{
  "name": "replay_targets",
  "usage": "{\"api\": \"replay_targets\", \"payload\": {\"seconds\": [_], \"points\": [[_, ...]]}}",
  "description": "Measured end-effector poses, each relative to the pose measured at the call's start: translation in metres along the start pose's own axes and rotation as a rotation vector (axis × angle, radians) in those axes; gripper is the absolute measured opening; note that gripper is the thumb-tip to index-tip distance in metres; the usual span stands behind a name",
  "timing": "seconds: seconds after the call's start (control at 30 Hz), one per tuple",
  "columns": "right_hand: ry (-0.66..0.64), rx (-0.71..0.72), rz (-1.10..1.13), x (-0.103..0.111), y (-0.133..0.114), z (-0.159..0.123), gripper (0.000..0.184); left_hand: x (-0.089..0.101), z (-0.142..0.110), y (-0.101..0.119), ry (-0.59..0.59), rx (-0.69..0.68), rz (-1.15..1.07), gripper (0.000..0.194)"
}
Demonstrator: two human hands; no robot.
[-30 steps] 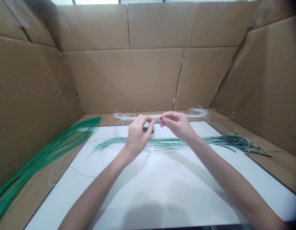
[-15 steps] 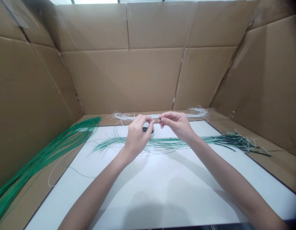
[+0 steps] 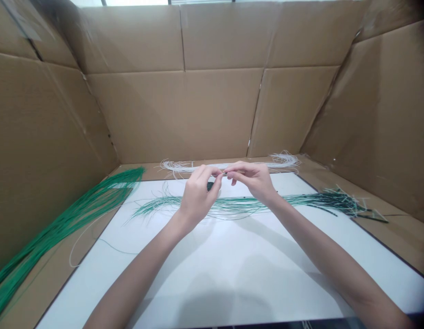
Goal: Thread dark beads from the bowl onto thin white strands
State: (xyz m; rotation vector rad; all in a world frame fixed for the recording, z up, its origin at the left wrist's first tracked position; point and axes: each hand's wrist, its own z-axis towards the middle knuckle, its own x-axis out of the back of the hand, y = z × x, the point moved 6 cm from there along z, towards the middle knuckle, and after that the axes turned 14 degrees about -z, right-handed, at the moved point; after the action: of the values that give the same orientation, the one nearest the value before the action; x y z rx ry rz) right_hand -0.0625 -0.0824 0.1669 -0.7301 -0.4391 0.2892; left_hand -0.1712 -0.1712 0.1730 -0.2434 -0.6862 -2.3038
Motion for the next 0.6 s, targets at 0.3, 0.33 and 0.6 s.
{"api": "replay_targets", "payload": {"seconds": [0.3,0.33,0.6], "points": [[0.013,-0.020,-0.016,0.0000,0.0023,-0.0009,0.007,-0.0012,0.0000,-0.0009,-0.008,-0.004,0.006,0.007],[0.013,-0.025,-0.019,-0.0004,0.0028,-0.0011,0.007,-0.0015,-0.0003,-0.0011,-0.009,-0.006,0.006,0.007],[0.031,-0.059,-0.097,-0.0016,0.0098,-0.0015,0.009,-0.0021,0.0005,-0.0032,-0.006,0.037,-0.025,0.006]]}}
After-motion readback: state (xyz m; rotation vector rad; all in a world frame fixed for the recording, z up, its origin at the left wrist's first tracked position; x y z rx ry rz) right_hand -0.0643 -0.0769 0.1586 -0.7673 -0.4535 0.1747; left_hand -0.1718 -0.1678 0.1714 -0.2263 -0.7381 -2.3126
